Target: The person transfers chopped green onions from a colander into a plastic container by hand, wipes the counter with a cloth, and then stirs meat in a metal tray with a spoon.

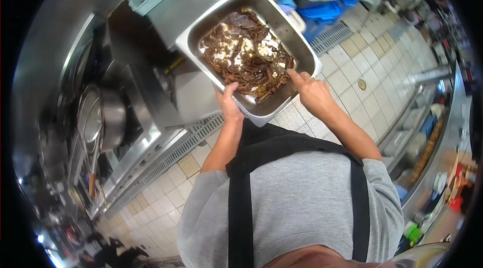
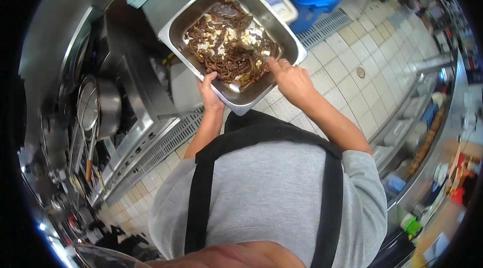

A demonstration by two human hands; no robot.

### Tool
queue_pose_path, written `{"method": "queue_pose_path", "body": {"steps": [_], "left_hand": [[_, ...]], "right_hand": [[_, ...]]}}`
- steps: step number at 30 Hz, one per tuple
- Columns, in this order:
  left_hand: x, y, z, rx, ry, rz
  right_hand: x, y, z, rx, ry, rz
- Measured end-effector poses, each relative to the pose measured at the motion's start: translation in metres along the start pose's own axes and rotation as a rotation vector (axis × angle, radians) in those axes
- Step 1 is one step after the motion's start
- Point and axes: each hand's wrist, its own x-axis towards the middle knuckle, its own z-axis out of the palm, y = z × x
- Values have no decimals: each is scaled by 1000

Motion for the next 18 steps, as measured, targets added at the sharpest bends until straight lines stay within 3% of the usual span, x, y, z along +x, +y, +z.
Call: {"method": "queue_pose_path", "body": {"steps": [2,3,6,8,11,14,15,18], "left_hand": [[-42,-29,42,53,-89,65],[-58,-50,57,36,-151,53],[-105,-112,96,67,-320,8],[-123,-129,118,85,-375,-60],[-153,-166,149,243,-636,-203],[-157,-188,175,344,-800,-301],[-159,-195,187,399,-817,-397],[-164,-230,230,414,-943,-541]], "right_hand": [[-47,39,-23,51,25,229],[-69,59,-31,35,141,298],[-132,132,-21,154,135,541],[-155,161,-5,209,234,596],[-202,198,-22,724,250,843],[-226,232,-14,681,398,889],[-231,242,-18,536,473,830],[-251,269,-33,421,465,891]]}}
